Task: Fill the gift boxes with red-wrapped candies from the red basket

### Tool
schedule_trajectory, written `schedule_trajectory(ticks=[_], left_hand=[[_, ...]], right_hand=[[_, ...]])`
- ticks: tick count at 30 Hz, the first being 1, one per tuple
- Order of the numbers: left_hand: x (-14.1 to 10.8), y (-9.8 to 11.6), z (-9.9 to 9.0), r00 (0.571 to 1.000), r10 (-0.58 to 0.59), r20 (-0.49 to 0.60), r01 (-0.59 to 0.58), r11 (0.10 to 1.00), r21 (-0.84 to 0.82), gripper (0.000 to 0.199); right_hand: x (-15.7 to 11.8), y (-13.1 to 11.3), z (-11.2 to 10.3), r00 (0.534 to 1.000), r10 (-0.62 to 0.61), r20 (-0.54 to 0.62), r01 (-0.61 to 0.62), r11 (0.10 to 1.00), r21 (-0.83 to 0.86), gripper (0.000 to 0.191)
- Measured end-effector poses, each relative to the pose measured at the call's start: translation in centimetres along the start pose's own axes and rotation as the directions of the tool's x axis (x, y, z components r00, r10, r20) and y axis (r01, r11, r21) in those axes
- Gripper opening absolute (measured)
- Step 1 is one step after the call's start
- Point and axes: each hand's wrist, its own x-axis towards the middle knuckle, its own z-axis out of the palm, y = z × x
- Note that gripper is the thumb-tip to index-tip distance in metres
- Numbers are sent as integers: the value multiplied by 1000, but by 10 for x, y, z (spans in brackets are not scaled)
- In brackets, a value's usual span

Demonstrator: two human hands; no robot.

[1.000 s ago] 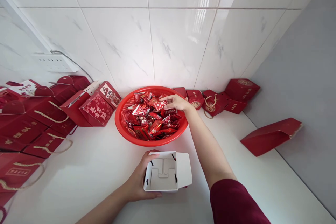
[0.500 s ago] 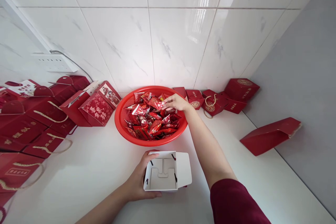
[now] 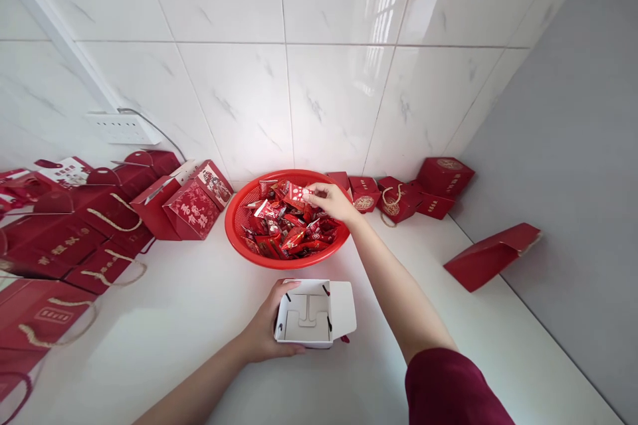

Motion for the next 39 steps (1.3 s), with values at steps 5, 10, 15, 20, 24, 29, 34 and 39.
schedule_trajectory(ticks=[5,10,15,20,24,29,34,39], left_hand=[[0,4,0,1000,-18,-17,18,1000,25,107],[-1,10,0,999,-28,-35,29,998,52,109],[-6,25,-6,998,-52,-31,56,984,168,108],[-16,41,-14,995,-97,-18,96,924,370,115],[-24,63,-20,995,-104,1,89,860,503,106],[-18,101,-38,986,-10,-165,110,786,608,54],[37,128,-65,970,62,-234,121,712,691,34],[105,111,-74,962,-181,-203,271,567,778,35]], right_hand=[[-75,-52,19,992,-73,102,80,995,-68,35],[-134,-77,32,984,-44,174,84,968,-234,28],[-163,-74,47,963,69,259,61,884,-464,31],[-175,-73,57,969,98,228,37,851,-524,29],[-176,-76,56,971,64,230,63,861,-505,23],[-157,-77,39,983,-26,183,123,828,-547,23],[-111,-67,25,985,74,157,48,753,-656,30],[-63,-45,29,903,317,290,9,660,-751,36]])
